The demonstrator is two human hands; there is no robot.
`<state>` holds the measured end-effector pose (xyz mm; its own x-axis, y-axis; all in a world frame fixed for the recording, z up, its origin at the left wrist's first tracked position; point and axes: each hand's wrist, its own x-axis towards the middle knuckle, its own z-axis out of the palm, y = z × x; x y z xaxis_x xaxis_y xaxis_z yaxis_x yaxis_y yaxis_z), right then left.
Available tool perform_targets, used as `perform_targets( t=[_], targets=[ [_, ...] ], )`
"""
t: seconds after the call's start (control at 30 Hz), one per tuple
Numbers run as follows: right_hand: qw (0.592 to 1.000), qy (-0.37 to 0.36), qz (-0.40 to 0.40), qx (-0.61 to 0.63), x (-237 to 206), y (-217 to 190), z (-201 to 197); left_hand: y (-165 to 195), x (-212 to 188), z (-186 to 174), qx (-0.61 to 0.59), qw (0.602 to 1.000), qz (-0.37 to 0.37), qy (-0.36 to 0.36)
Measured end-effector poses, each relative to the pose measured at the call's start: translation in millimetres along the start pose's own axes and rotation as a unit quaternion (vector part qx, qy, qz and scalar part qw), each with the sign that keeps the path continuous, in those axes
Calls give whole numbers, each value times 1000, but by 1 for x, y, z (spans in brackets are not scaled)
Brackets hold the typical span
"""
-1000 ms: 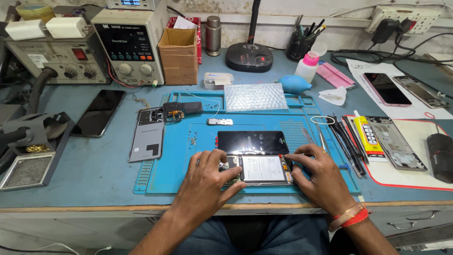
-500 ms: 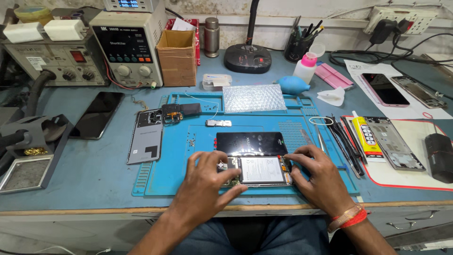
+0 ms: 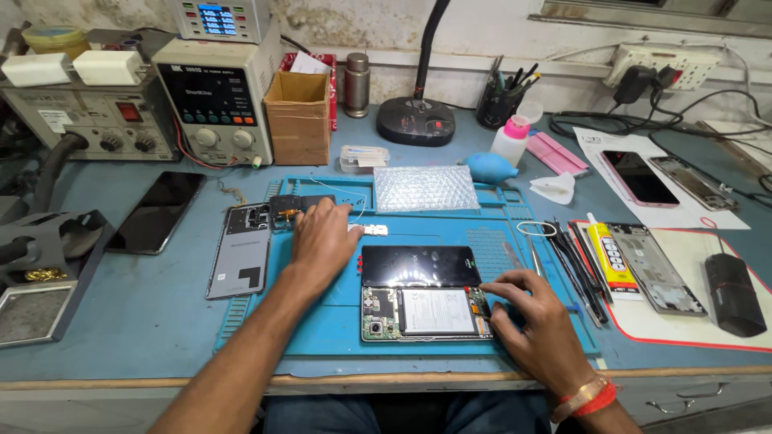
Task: The person works on a disassembled smartphone on a blue repair mat, lifting the display, handling a small internal component and the battery, then fitting the midframe and pressing the rose-gold back cover onto the phone body, pressing along its edges to close it.
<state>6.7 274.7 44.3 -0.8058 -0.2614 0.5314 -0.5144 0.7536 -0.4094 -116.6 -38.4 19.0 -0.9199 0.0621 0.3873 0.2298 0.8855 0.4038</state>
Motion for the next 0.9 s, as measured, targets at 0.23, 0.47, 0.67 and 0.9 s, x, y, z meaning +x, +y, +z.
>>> perform_targets(
  t=[0.23,0.47,0.67,0.9],
  targets=[
    [999,-18,16,26,10,-15,-6,1,0,7,-77,996,-34,0],
    [996,-10,18,91,48,-33,-6,7,-2,-9,-131,990,-44,-8],
    [992,9,36,119,62,-51,-9,37,-18,-49,-348,936,42,-1],
    [983,44,-132,117,58,-68,-17,80,-49,-88,-441,891,-21,-109]
  ],
)
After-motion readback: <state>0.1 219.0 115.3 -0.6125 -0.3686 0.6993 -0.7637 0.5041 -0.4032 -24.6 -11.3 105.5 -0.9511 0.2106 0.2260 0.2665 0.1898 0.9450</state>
